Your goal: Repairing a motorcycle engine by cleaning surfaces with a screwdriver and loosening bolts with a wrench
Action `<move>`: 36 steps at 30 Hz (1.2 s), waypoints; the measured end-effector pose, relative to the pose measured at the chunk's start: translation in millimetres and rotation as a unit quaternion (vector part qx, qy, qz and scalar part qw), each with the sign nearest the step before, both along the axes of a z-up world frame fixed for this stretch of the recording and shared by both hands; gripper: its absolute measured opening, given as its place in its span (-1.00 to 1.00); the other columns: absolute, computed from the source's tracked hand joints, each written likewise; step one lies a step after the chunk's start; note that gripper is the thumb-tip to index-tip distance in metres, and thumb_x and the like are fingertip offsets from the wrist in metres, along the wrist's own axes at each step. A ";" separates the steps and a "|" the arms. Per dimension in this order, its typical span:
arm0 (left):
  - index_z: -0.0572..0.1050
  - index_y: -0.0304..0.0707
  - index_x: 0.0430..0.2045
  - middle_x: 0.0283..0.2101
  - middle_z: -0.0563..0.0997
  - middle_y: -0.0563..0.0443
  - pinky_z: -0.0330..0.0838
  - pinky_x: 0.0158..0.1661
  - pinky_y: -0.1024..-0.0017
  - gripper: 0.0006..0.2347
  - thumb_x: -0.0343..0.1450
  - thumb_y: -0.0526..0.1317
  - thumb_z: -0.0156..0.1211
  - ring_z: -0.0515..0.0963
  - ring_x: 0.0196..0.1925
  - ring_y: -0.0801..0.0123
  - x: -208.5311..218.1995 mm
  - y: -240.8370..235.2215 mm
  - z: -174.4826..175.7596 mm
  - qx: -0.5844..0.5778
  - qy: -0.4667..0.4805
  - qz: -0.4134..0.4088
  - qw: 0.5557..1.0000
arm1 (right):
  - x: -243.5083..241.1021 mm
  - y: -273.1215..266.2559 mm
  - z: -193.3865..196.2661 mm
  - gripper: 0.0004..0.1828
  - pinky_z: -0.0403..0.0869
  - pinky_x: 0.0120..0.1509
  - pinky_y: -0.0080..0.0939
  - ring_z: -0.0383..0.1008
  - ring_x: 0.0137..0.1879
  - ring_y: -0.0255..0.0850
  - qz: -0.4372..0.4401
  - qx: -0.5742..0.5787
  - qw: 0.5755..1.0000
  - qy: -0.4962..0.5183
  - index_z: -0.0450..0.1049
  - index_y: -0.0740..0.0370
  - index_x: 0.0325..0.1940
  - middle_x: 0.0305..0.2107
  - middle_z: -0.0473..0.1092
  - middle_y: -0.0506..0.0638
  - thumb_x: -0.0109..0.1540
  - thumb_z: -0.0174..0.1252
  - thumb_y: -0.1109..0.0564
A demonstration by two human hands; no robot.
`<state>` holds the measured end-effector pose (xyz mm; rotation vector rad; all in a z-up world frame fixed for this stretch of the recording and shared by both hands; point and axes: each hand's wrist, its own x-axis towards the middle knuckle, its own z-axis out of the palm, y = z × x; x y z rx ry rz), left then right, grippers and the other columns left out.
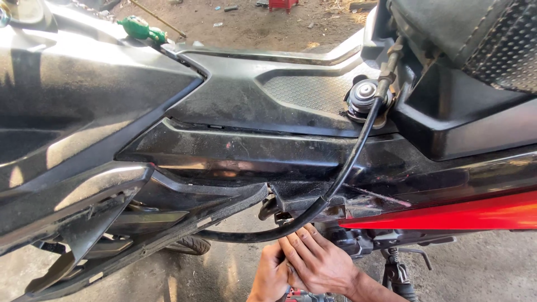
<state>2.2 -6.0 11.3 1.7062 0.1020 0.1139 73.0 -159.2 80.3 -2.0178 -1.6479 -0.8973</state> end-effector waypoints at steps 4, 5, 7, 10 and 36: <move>0.55 -0.31 -0.47 -0.39 0.66 0.05 0.48 -0.31 0.41 -0.89 0.34 -0.35 0.03 0.50 -0.30 0.56 1.0 1.2 7.2 0.026 -0.014 -0.030 0.999 | 1.1 -2.3 2.5 -0.50 0.51 0.18 0.09 0.53 -0.03 0.14 0.003 0.013 1.000 -0.015 0.46 0.50 0.03 -0.11 0.47 0.31 0.43 -0.30 0.05; 0.58 -0.30 -0.41 -0.34 0.71 0.05 0.51 -0.24 0.43 -0.87 0.39 -0.29 0.07 0.54 -0.24 0.57 1.4 -0.7 7.9 0.023 0.009 0.003 1.000 | 0.7 -1.6 1.9 -0.51 0.50 0.17 0.09 0.53 -0.04 0.15 -0.004 0.005 1.000 -0.013 0.47 0.49 0.02 -0.09 0.47 0.31 0.42 -0.29 0.06; 0.62 -0.28 -0.35 -0.29 0.75 0.05 0.54 -0.18 0.45 -0.84 0.43 -0.23 0.11 0.58 -0.19 0.58 2.2 -3.4 6.5 0.020 0.033 0.037 0.999 | 0.9 -1.6 1.3 -0.52 0.50 0.15 0.09 0.52 -0.05 0.15 -0.012 -0.001 1.000 -0.009 0.48 0.48 0.01 -0.06 0.47 0.31 0.41 -0.27 0.07; 0.62 -0.31 -0.30 -0.25 0.77 -0.03 0.55 -0.16 0.43 -0.81 0.44 -0.21 0.08 0.63 -0.17 0.52 3.1 -1.0 4.5 0.007 -0.001 0.018 1.000 | 2.5 -2.7 1.5 -0.53 0.51 0.10 0.08 0.50 -0.11 0.14 -0.006 0.012 1.000 0.007 0.46 0.50 0.02 -0.12 0.46 0.30 0.40 -0.23 0.05; 0.44 0.01 0.26 -0.27 0.57 0.04 0.43 -0.18 0.38 -0.66 0.54 -0.21 0.12 0.58 -0.24 0.26 -136.7 177.9 44.0 0.166 -0.084 -0.369 0.910 | -146.3 40.2 -11.5 -0.75 0.58 -0.13 -0.12 0.59 -0.24 -0.12 0.027 -0.067 0.982 0.175 0.56 0.22 -0.15 -0.33 0.58 -0.02 0.28 0.28 -0.02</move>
